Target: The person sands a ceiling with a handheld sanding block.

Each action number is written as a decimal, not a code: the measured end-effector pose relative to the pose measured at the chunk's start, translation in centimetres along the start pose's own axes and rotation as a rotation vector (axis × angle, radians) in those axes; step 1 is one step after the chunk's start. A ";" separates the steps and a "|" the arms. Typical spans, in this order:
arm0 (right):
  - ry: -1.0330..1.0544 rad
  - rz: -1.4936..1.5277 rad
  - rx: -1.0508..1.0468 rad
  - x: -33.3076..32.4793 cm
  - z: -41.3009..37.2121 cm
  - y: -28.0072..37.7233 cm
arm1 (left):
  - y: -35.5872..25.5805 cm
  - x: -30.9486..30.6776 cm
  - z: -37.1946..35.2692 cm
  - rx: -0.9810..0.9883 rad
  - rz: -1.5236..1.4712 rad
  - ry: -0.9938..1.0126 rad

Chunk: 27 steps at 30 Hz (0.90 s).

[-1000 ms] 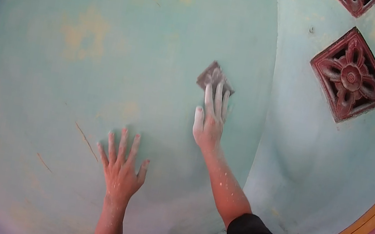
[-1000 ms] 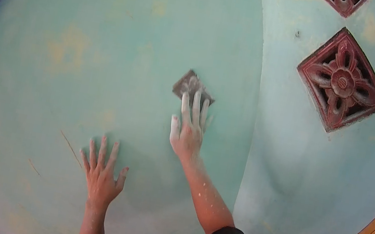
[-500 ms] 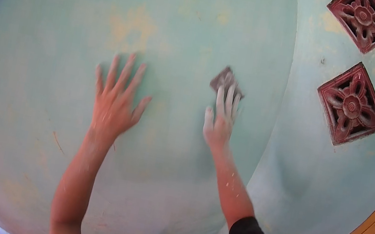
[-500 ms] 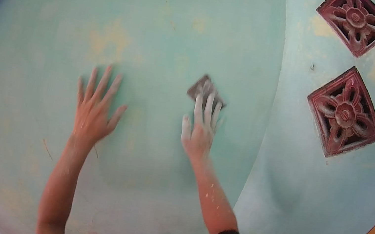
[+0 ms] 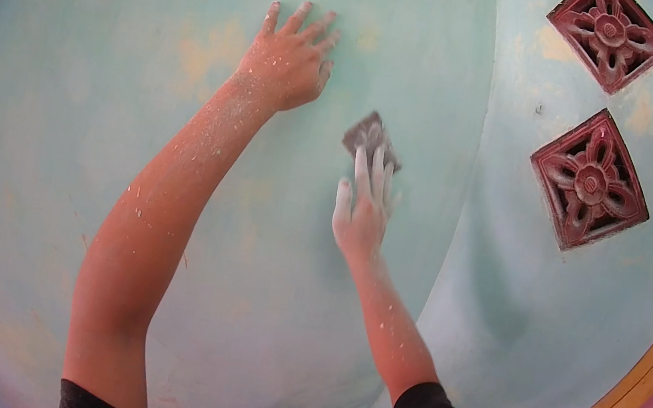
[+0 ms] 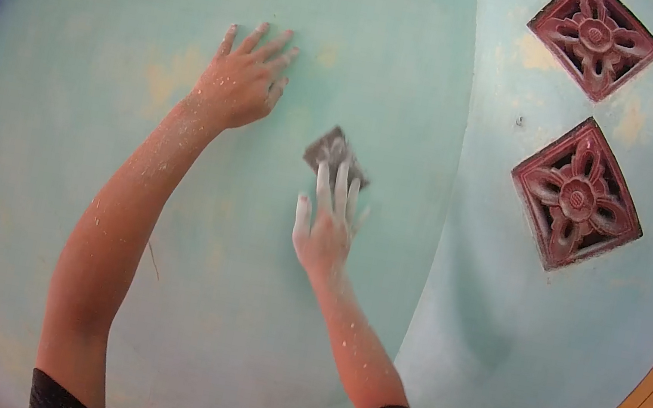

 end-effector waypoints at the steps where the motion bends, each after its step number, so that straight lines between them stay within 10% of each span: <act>1: 0.003 -0.001 -0.001 0.5 0.0 -0.3 | -0.5 0.3 -0.6 0.076 -0.001 0.018; 10: -0.079 0.068 -0.010 -1.0 8.8 -0.7 | -3.7 -0.4 -14.2 0.087 -0.285 0.190; 21: 0.114 0.191 0.457 4.4 -18.3 -6.5 | -3.1 0.8 -36.7 -0.582 -0.242 0.172; 27: 0.228 0.081 0.113 1.7 -10.6 -3.6 | -3.7 2.7 -43.6 -0.719 -0.156 0.251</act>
Point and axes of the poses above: each hand's wrist, its own z-axis towards the middle knuckle, its own x-axis out of the palm, y = z × x, the point moved 7 cm from there along z, towards the middle knuckle, and after that the axes turned 10 degrees about -z, right-handed, at the moved point
